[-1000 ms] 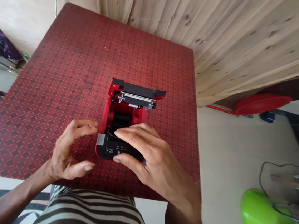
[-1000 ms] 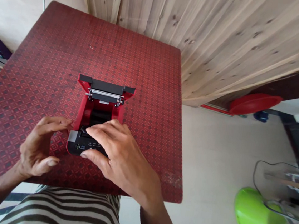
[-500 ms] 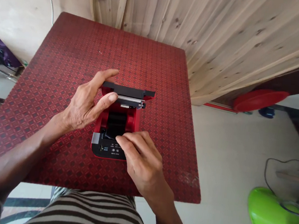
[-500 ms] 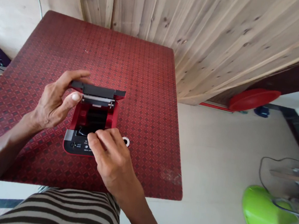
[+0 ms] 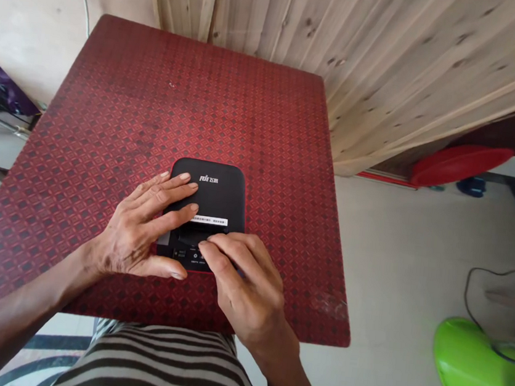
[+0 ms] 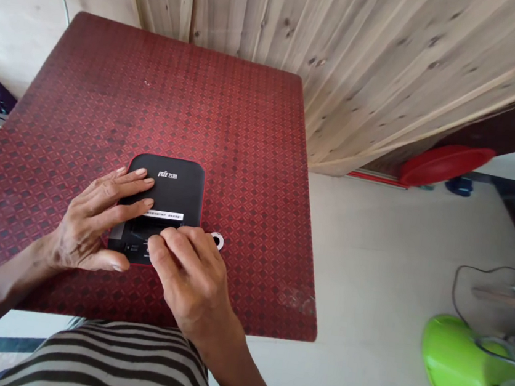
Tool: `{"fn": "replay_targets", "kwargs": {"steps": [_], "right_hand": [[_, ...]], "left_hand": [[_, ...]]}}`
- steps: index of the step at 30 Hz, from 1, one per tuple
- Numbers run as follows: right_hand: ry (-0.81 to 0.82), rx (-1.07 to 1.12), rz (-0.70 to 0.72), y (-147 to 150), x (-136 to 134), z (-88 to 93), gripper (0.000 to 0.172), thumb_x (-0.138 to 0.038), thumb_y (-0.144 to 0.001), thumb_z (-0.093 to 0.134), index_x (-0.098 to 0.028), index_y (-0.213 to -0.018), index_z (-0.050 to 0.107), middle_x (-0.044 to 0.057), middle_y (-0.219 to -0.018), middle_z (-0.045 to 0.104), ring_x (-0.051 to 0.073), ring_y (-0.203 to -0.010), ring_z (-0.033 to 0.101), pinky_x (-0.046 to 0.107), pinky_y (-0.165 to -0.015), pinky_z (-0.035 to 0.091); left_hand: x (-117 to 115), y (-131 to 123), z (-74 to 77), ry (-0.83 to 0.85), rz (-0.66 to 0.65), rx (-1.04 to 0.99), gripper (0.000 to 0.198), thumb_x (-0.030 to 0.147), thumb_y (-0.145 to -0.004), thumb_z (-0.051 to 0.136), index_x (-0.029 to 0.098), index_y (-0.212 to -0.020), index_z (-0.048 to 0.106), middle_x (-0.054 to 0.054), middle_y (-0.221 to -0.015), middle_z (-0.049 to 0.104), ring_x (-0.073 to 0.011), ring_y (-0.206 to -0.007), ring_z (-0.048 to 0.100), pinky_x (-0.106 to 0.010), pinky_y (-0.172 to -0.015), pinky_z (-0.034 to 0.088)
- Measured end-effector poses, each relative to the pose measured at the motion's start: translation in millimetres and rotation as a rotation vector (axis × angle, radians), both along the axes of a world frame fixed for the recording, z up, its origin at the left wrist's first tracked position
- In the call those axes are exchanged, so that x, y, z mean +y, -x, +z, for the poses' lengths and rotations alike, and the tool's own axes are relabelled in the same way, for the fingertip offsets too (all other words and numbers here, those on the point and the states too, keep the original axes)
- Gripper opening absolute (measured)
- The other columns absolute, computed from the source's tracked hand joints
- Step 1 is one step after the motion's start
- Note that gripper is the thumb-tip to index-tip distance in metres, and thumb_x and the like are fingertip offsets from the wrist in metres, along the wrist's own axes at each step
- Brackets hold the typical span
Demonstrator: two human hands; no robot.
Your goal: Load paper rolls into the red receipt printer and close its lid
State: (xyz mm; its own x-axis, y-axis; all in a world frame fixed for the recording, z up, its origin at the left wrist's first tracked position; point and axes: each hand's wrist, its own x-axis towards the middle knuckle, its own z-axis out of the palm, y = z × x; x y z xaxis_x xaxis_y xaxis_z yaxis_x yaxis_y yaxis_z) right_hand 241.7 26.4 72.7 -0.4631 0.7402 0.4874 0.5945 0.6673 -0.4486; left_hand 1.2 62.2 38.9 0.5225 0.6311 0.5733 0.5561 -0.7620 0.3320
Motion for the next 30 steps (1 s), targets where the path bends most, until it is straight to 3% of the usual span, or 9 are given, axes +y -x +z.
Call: {"fn": "replay_targets", "kwargs": {"steps": [5,11,17,21,25,27,30], "right_hand": [[-0.001,0.004,-0.002,0,1,2.5,0.024,-0.004,-0.102,0.059,-0.021,-0.111,0.074,0.007,-0.098,0.080,0.020,-0.091,0.072,0.036,-0.085,0.062],[0.002,0.024,0.008,1,2,1.8,0.024,-0.003,-0.101,0.058,-0.018,-0.110,0.074,0.008,-0.099,0.080,0.020,-0.090,0.071,0.036,-0.084,0.062],[0.002,0.062,0.002,-2,1,6.2,0.032,-0.001,-0.097,0.063,-0.017,-0.123,0.070,0.010,-0.106,0.079,0.022,-0.098,0.073,0.038,-0.089,0.064],[0.011,0.112,-0.210,-25,11,7.0,0.034,-0.010,-0.099,0.068,-0.027,-0.128,0.071,0.009,-0.118,0.078,0.023,-0.104,0.075,0.041,-0.089,0.064],[0.186,0.219,-0.400,-56,39,-17.3,0.013,-0.024,-0.103,0.065,-0.026,-0.106,0.077,0.005,-0.102,0.080,0.021,-0.090,0.076,0.037,-0.078,0.063],[0.327,0.264,-0.391,-64,56,-35.9,0.016,-0.030,-0.103,0.063,-0.025,-0.102,0.078,0.005,-0.100,0.081,0.021,-0.092,0.076,0.038,-0.083,0.063],[0.492,0.333,-0.320,-62,78,-59.4,0.024,-0.038,-0.101,0.064,-0.024,-0.116,0.077,0.008,-0.116,0.081,0.023,-0.105,0.077,0.042,-0.094,0.061]], "left_hand": [[-6,0,7.6,-0.047,0.022,0.138,0.105,0.097,-0.076,0.057,0.022,-0.149,0.056,-0.020,-0.152,0.064,-0.0396,-0.145,0.060,-0.058,-0.122,0.050],[-9,3,15.7,-0.031,0.014,0.218,0.097,0.083,-0.081,0.072,0.020,-0.152,0.054,-0.020,-0.155,0.060,-0.0406,-0.146,0.059,-0.057,-0.120,0.052],[-9,4,3.7,-0.056,0.011,0.189,0.099,0.076,-0.083,0.076,0.017,-0.156,0.048,-0.022,-0.155,0.060,-0.0410,-0.148,0.056,-0.057,-0.122,0.050],[-25,0,-7.7,-0.031,0.136,0.040,0.092,0.069,-0.082,0.080,0.023,-0.155,0.050,-0.021,-0.156,0.057,-0.0414,-0.146,0.057,-0.060,-0.117,0.054],[-50,-5,-16.1,-0.068,0.300,-0.088,0.076,0.051,-0.084,0.087,0.025,-0.147,0.055,-0.015,-0.144,0.064,-0.0315,-0.129,0.068,-0.045,-0.102,0.064],[-58,-7,-20.3,-0.095,0.320,-0.095,0.064,0.044,-0.087,0.086,0.024,-0.141,0.058,-0.014,-0.135,0.069,-0.0281,-0.119,0.072,-0.041,-0.095,0.066],[-62,-8,-26.7,-0.135,0.327,-0.076,0.053,0.042,-0.092,0.081,0.022,-0.136,0.059,-0.015,-0.130,0.071,-0.0267,-0.113,0.074,-0.039,-0.088,0.066]]}}
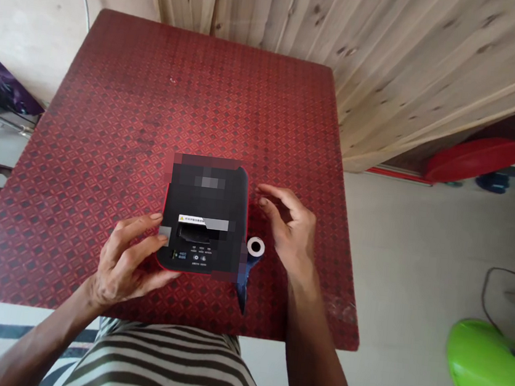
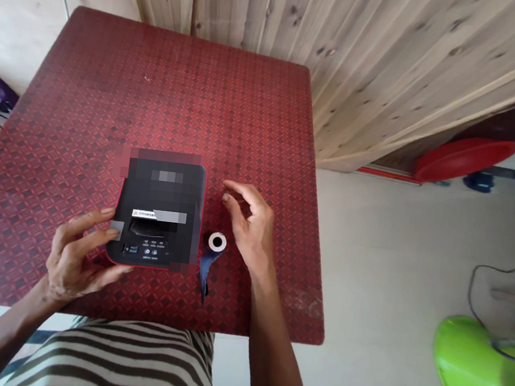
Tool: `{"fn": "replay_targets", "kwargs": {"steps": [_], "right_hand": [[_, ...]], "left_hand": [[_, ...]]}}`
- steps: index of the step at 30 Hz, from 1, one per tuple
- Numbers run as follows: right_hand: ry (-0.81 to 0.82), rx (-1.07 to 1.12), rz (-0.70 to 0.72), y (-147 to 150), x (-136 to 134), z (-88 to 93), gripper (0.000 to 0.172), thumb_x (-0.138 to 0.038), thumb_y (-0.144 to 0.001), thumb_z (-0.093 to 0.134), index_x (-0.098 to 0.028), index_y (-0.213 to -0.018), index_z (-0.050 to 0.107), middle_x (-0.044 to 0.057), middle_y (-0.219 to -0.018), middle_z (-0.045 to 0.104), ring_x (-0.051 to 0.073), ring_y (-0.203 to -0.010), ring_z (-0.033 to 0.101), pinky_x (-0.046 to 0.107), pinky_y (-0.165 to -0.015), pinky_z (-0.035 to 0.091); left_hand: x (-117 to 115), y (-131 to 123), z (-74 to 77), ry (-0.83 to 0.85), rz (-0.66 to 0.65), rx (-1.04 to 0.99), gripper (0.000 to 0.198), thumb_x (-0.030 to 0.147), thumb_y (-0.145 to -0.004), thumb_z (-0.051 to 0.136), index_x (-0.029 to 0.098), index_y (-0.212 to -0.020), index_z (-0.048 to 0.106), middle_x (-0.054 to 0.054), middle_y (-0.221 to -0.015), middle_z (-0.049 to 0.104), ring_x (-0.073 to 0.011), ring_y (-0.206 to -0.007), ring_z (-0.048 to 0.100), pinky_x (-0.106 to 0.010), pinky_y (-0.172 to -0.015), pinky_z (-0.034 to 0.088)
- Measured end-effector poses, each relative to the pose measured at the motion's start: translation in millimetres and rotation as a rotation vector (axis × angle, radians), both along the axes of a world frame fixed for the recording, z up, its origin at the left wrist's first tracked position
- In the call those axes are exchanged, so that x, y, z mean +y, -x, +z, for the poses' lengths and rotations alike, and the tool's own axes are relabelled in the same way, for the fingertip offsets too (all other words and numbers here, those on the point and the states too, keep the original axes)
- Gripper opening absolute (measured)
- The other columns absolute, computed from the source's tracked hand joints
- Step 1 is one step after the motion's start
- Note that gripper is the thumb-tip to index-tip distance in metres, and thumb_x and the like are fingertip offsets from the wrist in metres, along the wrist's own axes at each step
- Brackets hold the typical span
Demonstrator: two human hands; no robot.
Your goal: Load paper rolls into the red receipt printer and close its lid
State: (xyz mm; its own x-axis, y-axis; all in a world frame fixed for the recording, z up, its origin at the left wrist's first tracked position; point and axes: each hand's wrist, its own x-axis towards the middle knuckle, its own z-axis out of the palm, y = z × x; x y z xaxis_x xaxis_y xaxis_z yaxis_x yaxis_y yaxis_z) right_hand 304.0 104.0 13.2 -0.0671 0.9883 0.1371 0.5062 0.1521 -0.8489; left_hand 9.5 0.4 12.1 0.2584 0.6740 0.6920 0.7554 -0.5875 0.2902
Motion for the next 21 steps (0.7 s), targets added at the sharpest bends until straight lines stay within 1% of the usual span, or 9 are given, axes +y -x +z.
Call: {"fn": "replay_targets", "kwargs": {"steps": [2,4,7,10,13,17,21], "right_hand": [[0.064,0.092,0.067,7,10,-9.2,0.034,-0.041,-0.101,0.064,-0.025,-0.130,0.073,0.010,-0.129,0.078,0.023,-0.109,0.076,0.044,-0.098,0.060],[0.105,0.177,0.152,14,17,-13.5,0.042,-0.040,-0.102,0.062,-0.026,-0.142,0.065,0.011,-0.138,0.075,0.022,-0.110,0.076,0.045,-0.099,0.060],[0.129,0.207,0.242,19,22,-14.9,0.046,-0.035,-0.104,0.057,-0.027,-0.149,0.060,0.011,-0.141,0.073,0.020,-0.109,0.076,0.045,-0.102,0.059],[0.133,0.156,0.265,19,23,-13.7,0.042,-0.029,-0.104,0.054,-0.027,-0.145,0.065,0.009,-0.135,0.076,0.021,-0.115,0.075,0.045,-0.108,0.055],[0.115,0.125,0.314,18,24,-12.9,0.038,-0.024,-0.104,0.050,-0.027,-0.134,0.073,0.006,-0.133,0.077,0.022,-0.124,0.072,0.046,-0.110,0.054],[0.089,0.144,0.329,17,24,-15.1,0.038,-0.021,-0.104,0.050,-0.029,-0.129,0.077,0.004,-0.130,0.079,0.023,-0.121,0.074,0.046,-0.107,0.055],[0.080,0.152,0.324,18,25,-18.9,0.038,-0.021,-0.103,0.052,-0.032,-0.128,0.078,0.002,-0.129,0.080,0.024,-0.122,0.074,0.045,-0.107,0.055]], "left_hand": [[0,-1,-3.7,-0.030,0.011,0.004,0.051,0.044,-0.093,0.079,0.020,-0.134,0.060,-0.016,-0.130,0.072,-0.0264,-0.110,0.075,-0.038,-0.085,0.066],[1,-1,-6.3,-0.048,0.021,0.004,0.050,0.045,-0.094,0.078,0.019,-0.133,0.061,-0.016,-0.129,0.072,-0.0258,-0.109,0.075,-0.037,-0.083,0.066],[2,-1,-8.2,-0.045,0.034,-0.003,0.048,0.047,-0.094,0.077,0.022,-0.131,0.061,-0.015,-0.127,0.073,-0.0252,-0.107,0.076,-0.037,-0.080,0.067],[2,0,-8.2,-0.019,0.022,-0.014,0.046,0.050,-0.094,0.076,0.023,-0.128,0.059,-0.013,-0.123,0.073,-0.0246,-0.105,0.076,-0.036,-0.078,0.067],[1,1,-8.6,-0.011,0.026,-0.014,0.045,0.052,-0.094,0.076,0.023,-0.125,0.060,-0.012,-0.124,0.073,-0.0243,-0.105,0.076,-0.036,-0.079,0.067],[-1,1,-12.2,-0.008,0.044,-0.039,0.040,0.051,-0.095,0.075,0.023,-0.122,0.064,-0.011,-0.130,0.072,-0.0244,-0.108,0.076,-0.038,-0.085,0.066],[1,3,-15.2,0.076,0.001,-0.173,0.048,0.052,-0.087,0.084,0.023,-0.121,0.065,-0.011,-0.142,0.066,-0.0257,-0.119,0.073,-0.038,-0.090,0.067]]}}
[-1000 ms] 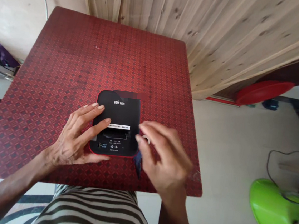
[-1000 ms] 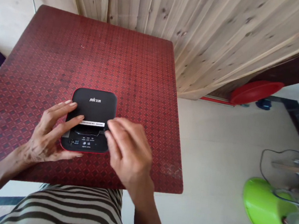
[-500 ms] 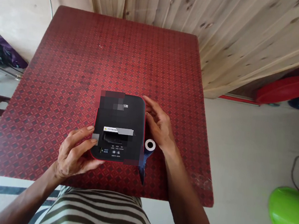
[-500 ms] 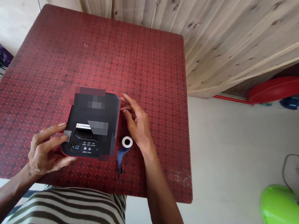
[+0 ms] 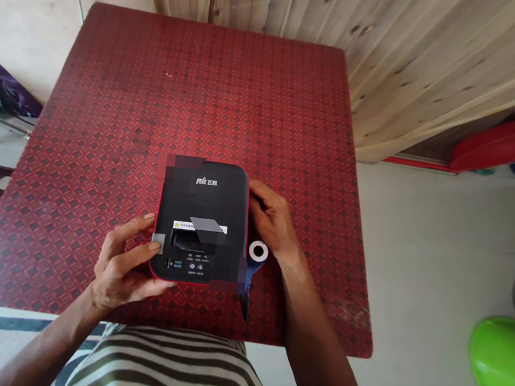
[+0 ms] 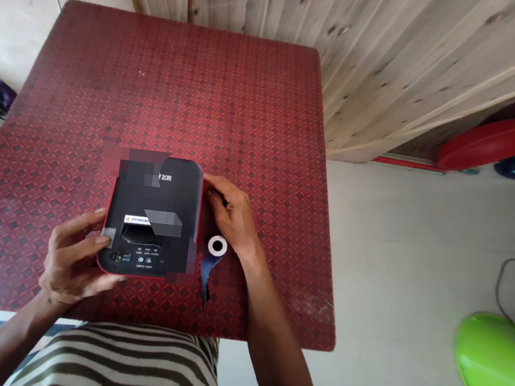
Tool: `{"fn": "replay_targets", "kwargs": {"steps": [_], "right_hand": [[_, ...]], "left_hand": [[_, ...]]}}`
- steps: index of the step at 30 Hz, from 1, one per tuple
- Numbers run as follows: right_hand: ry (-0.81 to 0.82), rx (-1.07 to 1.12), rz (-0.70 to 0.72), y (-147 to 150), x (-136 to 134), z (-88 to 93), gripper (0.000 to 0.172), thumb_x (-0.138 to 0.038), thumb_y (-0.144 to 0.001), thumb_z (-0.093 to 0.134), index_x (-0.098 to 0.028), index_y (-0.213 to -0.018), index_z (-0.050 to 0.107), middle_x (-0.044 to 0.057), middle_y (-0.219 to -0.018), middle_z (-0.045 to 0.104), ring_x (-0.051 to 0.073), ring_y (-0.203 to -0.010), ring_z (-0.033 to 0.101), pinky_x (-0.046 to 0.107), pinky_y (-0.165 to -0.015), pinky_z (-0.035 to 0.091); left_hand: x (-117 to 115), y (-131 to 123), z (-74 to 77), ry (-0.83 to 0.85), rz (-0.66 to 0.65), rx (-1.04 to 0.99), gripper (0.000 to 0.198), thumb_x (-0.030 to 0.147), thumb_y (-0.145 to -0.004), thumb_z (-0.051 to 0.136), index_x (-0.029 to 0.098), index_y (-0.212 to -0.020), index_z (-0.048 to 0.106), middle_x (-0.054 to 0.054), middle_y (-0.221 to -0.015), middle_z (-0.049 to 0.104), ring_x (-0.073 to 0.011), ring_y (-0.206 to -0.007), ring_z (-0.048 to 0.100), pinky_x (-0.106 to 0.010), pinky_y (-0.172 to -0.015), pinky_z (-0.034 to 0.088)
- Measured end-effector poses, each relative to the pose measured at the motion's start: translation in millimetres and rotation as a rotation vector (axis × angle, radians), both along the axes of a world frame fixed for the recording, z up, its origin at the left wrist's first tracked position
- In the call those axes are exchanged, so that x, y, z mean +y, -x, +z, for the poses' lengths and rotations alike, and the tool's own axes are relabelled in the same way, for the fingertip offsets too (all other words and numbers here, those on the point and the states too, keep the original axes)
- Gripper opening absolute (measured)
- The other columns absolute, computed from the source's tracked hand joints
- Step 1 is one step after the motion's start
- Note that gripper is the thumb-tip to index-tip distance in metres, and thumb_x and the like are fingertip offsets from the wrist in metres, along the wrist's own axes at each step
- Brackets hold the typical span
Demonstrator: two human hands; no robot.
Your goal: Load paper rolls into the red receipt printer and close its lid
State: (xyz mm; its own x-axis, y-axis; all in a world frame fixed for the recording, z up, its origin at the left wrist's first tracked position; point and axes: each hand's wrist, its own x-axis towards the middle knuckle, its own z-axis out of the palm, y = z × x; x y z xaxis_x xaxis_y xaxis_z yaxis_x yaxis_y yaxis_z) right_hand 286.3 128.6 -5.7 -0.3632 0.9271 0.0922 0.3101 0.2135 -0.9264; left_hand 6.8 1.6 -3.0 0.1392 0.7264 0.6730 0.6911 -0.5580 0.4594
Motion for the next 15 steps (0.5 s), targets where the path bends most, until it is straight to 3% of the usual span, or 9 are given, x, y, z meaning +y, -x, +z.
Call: {"fn": "replay_targets", "kwargs": {"steps": [7,15], "right_hand": [[0.012,0.017,-0.018,-0.6,-1.0,-4.8,0.039,-0.021,-0.102,0.051,-0.030,-0.130,0.076,0.003,-0.128,0.080,0.023,-0.116,0.075,0.043,-0.105,0.056],[-0.007,0.005,-0.031,0.2,0.1,-5.3,0.038,-0.023,-0.100,0.050,-0.031,-0.125,0.078,0.002,-0.124,0.081,0.024,-0.114,0.076,0.043,-0.102,0.057]], "left_hand": [[7.9,1.1,3.4,0.106,-0.097,-0.163,0.051,0.049,-0.083,0.089,0.023,-0.121,0.064,-0.013,-0.154,0.058,-0.0297,-0.135,0.065,-0.046,-0.102,0.065],[7.3,-0.7,4.1,0.163,-0.086,-0.171,0.046,0.049,-0.084,0.087,0.024,-0.116,0.064,-0.012,-0.145,0.064,-0.0294,-0.128,0.069,-0.047,-0.094,0.066]]}}
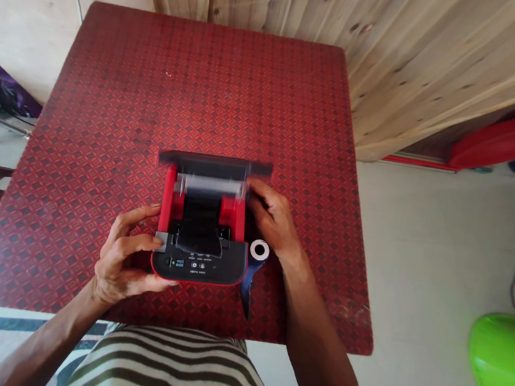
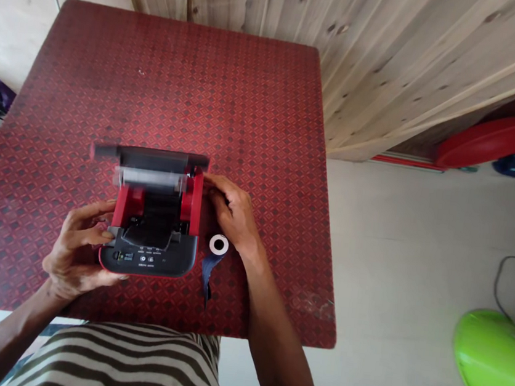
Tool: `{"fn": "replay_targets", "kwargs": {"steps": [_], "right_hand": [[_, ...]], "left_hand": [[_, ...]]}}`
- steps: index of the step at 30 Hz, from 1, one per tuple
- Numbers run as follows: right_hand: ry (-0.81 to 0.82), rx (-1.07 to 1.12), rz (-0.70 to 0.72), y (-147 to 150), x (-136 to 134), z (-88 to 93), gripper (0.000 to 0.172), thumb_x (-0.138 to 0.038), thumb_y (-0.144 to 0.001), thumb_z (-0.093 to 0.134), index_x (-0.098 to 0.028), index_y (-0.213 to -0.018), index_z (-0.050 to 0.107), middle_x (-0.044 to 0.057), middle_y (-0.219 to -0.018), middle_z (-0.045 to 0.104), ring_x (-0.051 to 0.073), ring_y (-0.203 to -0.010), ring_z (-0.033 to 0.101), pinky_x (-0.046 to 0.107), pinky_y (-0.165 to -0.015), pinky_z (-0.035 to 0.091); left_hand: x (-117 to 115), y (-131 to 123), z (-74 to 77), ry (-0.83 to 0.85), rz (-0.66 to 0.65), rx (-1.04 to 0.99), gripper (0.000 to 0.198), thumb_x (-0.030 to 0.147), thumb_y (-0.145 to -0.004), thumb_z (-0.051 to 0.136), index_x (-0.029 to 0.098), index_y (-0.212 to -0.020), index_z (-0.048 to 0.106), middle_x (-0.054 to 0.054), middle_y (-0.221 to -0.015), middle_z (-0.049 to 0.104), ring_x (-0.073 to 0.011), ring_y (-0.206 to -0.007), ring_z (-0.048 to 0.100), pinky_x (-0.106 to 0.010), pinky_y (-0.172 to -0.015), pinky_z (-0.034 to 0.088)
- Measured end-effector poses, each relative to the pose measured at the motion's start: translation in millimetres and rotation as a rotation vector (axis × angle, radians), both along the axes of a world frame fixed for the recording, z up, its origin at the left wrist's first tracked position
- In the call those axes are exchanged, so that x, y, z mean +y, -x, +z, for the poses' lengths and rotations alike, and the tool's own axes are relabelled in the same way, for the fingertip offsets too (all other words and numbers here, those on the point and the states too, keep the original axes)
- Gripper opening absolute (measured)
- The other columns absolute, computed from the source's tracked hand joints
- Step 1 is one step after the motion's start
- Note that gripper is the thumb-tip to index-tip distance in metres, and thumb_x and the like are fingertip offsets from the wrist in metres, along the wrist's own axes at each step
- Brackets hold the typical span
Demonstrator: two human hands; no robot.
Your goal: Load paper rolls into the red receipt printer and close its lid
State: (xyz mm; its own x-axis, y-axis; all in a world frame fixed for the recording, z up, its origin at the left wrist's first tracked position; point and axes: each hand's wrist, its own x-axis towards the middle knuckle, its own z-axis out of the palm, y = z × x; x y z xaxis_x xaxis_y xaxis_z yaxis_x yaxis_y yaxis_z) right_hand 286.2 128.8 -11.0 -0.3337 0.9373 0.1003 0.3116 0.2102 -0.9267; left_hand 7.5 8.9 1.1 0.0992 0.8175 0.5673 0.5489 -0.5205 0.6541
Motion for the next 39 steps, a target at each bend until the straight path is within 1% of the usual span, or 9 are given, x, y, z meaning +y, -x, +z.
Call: {"fn": "replay_targets", "kwargs": {"steps": [9,14,16,19,23,27,32,36,39], "right_hand": [[-0.026,-0.081,0.013,-3,1,6.6,0.038,-0.021,-0.101,0.051,-0.028,-0.130,0.074,0.003,-0.131,0.080,0.023,-0.116,0.076,0.042,-0.099,0.059],[-0.245,-0.276,-0.152,-7,-19,58.6,0.020,-0.024,-0.102,0.064,-0.026,-0.118,0.077,0.003,-0.107,0.081,0.019,-0.095,0.076,0.034,-0.081,0.060],[-0.333,-0.341,-0.052,3,-29,83.4,0.012,-0.023,-0.103,0.067,-0.024,-0.109,0.078,0.001,-0.096,0.080,0.015,-0.083,0.074,0.029,-0.073,0.058],[-0.434,-0.492,0.155,30,-37,103.5,0.013,-0.017,-0.105,0.064,-0.019,-0.107,0.076,0.004,-0.102,0.080,0.017,-0.091,0.075,0.031,-0.084,0.060],[-0.348,-0.895,0.320,72,-26,103.3,0.022,-0.008,-0.103,0.058,-0.018,-0.113,0.074,0.009,-0.112,0.079,0.024,-0.098,0.076,0.035,-0.076,0.058],[-0.272,-1.072,0.387,93,-9,100.3,0.026,-0.007,-0.104,0.050,-0.014,-0.117,0.072,0.014,-0.111,0.079,0.029,-0.098,0.078,0.037,-0.070,0.056],[-0.329,-1.064,0.441,93,-5,100.8,0.024,-0.006,-0.101,0.054,-0.015,-0.111,0.074,0.014,-0.109,0.079,0.029,-0.098,0.077,0.037,-0.072,0.054],[-0.362,-0.969,0.331,82,-22,111.1,0.016,-0.013,-0.101,0.060,-0.018,-0.109,0.073,0.009,-0.104,0.078,0.022,-0.082,0.074,0.033,-0.063,0.050],[-0.408,-0.720,0.228,62,-40,124.5,0.013,-0.019,-0.101,0.065,-0.022,-0.110,0.073,0.006,-0.105,0.077,0.020,-0.084,0.073,0.032,-0.067,0.054]], "left_hand": [[-1,0,-2.6,-0.051,-0.012,0.040,0.051,0.047,-0.087,0.085,0.022,-0.124,0.060,-0.016,-0.142,0.063,-0.0287,-0.121,0.069,-0.042,-0.084,0.067],[-4,-2,-3.1,-0.073,-0.010,0.059,0.047,0.041,-0.089,0.083,0.020,-0.124,0.061,-0.018,-0.143,0.062,-0.0297,-0.122,0.069,-0.042,-0.086,0.067],[-4,-2,-2.5,-0.074,-0.009,0.073,0.045,0.041,-0.090,0.083,0.019,-0.123,0.061,-0.019,-0.143,0.062,-0.0303,-0.122,0.069,-0.043,-0.087,0.067],[-4,-3,-1.2,-0.086,-0.013,0.082,0.044,0.038,-0.091,0.082,0.018,-0.124,0.061,-0.020,-0.141,0.062,-0.0300,-0.123,0.069,-0.043,-0.088,0.066],[-3,-3,-1.2,-0.105,-0.021,0.101,0.051,0.039,-0.090,0.083,0.017,-0.129,0.059,-0.020,-0.139,0.064,-0.0292,-0.123,0.069,-0.041,-0.091,0.066],[-3,-1,-4.3,-0.128,-0.009,0.113,0.054,0.042,-0.090,0.083,0.018,-0.132,0.059,-0.020,-0.137,0.066,-0.0289,-0.122,0.070,-0.040,-0.090,0.066],[-4,0,-7.3,-0.117,-0.001,0.120,0.059,0.042,-0.089,0.085,0.020,-0.136,0.058,-0.019,-0.141,0.065,-0.0278,-0.122,0.070,-0.040,-0.090,0.067],[-4,0,-6.4,-0.114,-0.001,0.121,0.059,0.045,-0.091,0.082,0.022,-0.139,0.057,-0.017,-0.141,0.066,-0.0281,-0.123,0.071,-0.042,-0.094,0.067],[-3,0,-4.9,-0.127,0.002,0.127,0.059,0.045,-0.091,0.082,0.020,-0.138,0.057,-0.018,-0.140,0.066,-0.0280,-0.124,0.071,-0.041,-0.096,0.066]]}}
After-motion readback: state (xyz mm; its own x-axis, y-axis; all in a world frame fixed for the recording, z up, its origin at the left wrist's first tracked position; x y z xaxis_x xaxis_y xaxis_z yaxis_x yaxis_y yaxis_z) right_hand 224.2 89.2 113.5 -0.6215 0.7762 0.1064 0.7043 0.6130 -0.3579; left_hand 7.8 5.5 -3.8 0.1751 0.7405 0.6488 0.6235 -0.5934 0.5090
